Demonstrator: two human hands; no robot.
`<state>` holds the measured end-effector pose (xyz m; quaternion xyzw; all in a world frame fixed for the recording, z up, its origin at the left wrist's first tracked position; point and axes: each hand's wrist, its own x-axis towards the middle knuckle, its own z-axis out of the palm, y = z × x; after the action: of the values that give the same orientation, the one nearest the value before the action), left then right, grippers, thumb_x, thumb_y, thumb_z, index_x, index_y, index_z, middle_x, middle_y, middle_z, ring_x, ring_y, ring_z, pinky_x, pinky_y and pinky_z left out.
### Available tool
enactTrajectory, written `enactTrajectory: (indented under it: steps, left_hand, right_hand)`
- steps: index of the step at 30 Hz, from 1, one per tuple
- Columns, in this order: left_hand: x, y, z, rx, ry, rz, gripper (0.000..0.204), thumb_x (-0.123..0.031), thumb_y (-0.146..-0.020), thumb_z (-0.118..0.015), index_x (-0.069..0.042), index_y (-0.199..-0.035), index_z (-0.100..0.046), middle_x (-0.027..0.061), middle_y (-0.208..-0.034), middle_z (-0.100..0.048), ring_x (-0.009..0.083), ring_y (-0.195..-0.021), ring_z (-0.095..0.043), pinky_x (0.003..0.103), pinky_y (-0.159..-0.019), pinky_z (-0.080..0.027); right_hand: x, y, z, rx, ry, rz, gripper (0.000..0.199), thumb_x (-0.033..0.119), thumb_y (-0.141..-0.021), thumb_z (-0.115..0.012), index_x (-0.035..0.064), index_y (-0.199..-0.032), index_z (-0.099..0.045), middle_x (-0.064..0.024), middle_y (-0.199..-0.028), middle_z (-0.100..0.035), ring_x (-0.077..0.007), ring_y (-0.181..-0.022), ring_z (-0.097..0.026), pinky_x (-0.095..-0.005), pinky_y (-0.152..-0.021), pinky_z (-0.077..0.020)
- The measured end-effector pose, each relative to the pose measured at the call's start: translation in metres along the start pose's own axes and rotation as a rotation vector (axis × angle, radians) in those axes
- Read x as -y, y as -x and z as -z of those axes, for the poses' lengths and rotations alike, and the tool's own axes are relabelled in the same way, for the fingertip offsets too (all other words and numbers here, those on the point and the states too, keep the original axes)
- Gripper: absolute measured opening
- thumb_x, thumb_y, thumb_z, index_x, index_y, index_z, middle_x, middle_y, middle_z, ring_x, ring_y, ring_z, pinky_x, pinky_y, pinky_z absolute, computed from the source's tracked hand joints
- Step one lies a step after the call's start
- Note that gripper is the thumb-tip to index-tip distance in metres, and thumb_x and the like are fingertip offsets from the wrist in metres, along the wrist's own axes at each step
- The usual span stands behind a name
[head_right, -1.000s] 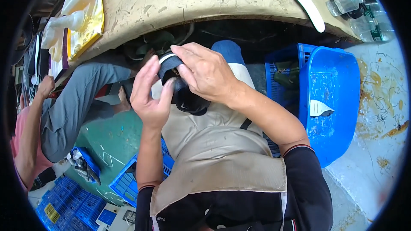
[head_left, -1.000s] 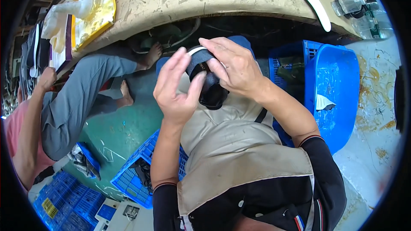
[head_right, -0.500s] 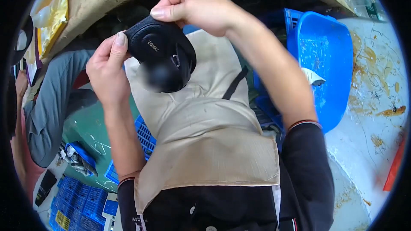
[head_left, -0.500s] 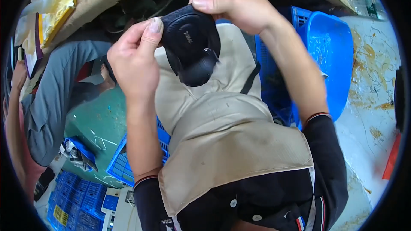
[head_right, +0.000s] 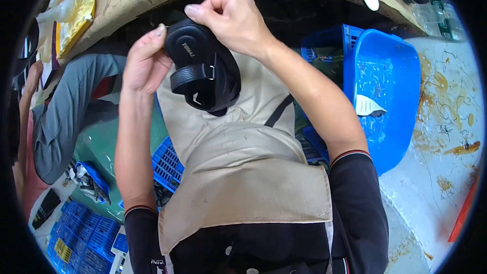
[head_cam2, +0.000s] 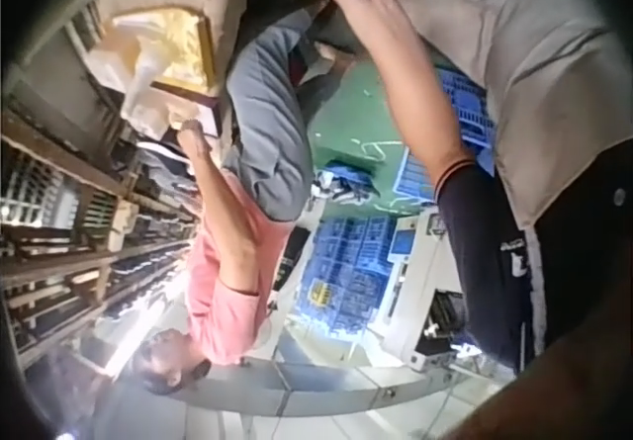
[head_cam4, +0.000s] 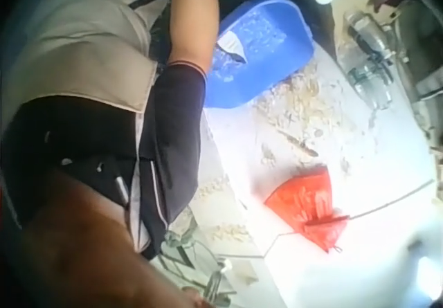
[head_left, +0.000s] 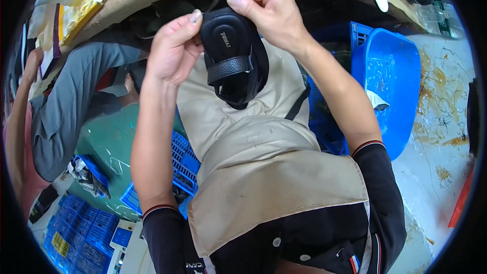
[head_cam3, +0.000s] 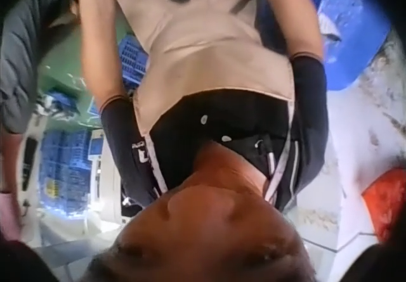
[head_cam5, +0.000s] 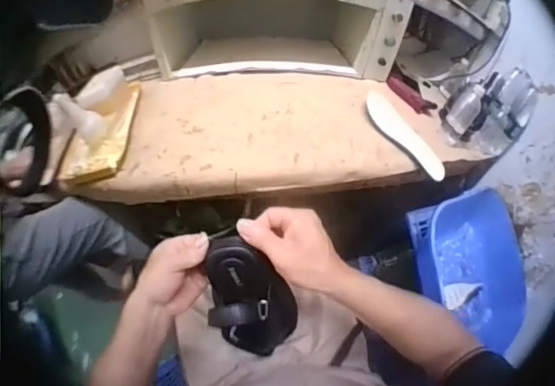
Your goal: Assembling shoes by manually fitting insoles and attaching uppers to the soles.
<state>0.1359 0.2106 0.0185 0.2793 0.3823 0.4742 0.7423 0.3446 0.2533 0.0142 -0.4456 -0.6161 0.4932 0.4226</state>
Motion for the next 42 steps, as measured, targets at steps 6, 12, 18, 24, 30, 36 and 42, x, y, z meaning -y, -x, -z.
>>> enactTrajectory:
  steps: [6, 12, 18, 24, 30, 36, 42]
  left_hand:
    - [0.015, -0.002, -0.005, -0.183, 0.0, 0.018, 0.016, -0.016, -0.101, -0.061, -0.001, -0.096, -0.067, 0.0049, -0.087, -0.068, 0.0082, -0.076, -0.061, 0.021, -0.071, -0.051]
    - [0.018, 0.009, 0.005, -0.143, -0.207, -0.061, 0.016, -0.016, -0.101, -0.062, -0.001, -0.096, -0.066, 0.0042, -0.087, -0.067, 0.0076, -0.076, -0.06, 0.019, -0.069, -0.048]
    - [0.022, 0.014, 0.021, -0.116, -0.192, -0.003, 0.017, -0.016, -0.1, -0.063, 0.001, -0.099, -0.067, 0.0036, -0.087, -0.067, 0.0072, -0.075, -0.058, 0.018, -0.069, -0.046]
    - [0.021, 0.014, 0.013, -0.146, -0.201, 0.015, 0.018, -0.016, -0.1, -0.063, 0.001, -0.102, -0.067, 0.0043, -0.088, -0.067, 0.0072, -0.075, -0.058, 0.018, -0.07, -0.046]
    - [0.014, -0.003, 0.01, -0.128, -0.278, -0.075, 0.019, -0.017, -0.101, -0.061, 0.001, -0.102, -0.068, 0.0067, -0.091, -0.069, 0.0076, -0.076, -0.06, 0.019, -0.069, -0.047]
    - [0.004, -0.016, 0.002, -0.254, -0.309, 0.083, 0.036, -0.03, -0.098, -0.067, 0.003, -0.085, -0.071, 0.0083, -0.081, -0.069, 0.0108, -0.069, -0.061, 0.022, -0.066, -0.051]
    - [0.007, -0.03, -0.033, -0.215, -0.682, 0.16, 0.051, -0.039, -0.097, -0.066, 0.002, -0.067, -0.065, 0.0043, -0.061, -0.059, 0.0113, -0.059, -0.053, 0.023, -0.058, -0.047]
  right_hand:
    - [-0.016, 0.006, -0.01, -0.04, 0.095, -0.091, 0.044, 0.033, -0.09, -0.071, 0.0008, -0.062, -0.065, 0.0012, -0.051, -0.052, -0.0082, -0.048, -0.043, -0.0231, -0.045, -0.0373]
    - [-0.017, -0.004, -0.027, 0.085, 0.049, -0.138, 0.052, 0.034, -0.094, -0.068, 0.0023, -0.054, -0.057, 0.004, -0.05, -0.045, -0.0072, -0.048, -0.038, -0.0231, -0.045, -0.0345]
    - [-0.034, 0.0, -0.043, 0.134, -0.11, -0.136, 0.053, 0.032, -0.099, -0.064, 0.0024, -0.055, -0.056, 0.0063, -0.051, -0.042, -0.0047, -0.049, -0.035, -0.0221, -0.045, -0.0309]
    - [-0.057, 0.019, -0.039, 0.192, -0.184, -0.249, 0.051, 0.031, -0.102, -0.059, 0.0007, -0.061, -0.062, 0.0073, -0.053, -0.042, -0.0043, -0.05, -0.032, -0.0232, -0.044, -0.0277]
    - [-0.068, -0.004, -0.038, 0.273, -0.292, -0.246, 0.05, 0.03, -0.104, -0.054, -0.0016, -0.067, -0.064, 0.007, -0.055, -0.043, -0.0053, -0.052, -0.034, -0.0229, -0.047, -0.0294]
    - [-0.064, 0.007, -0.02, 0.1, -0.239, -0.174, 0.034, 0.027, -0.101, -0.054, -0.0007, -0.087, -0.068, 0.0002, -0.072, -0.059, -0.0114, -0.063, -0.048, -0.0261, -0.062, -0.041]
    - [-0.041, 0.019, 0.018, 0.319, -0.183, -0.163, 0.025, 0.025, -0.089, -0.073, 0.0007, -0.086, -0.068, -0.0014, -0.077, -0.066, -0.0109, -0.065, -0.053, -0.0257, -0.064, -0.0455]
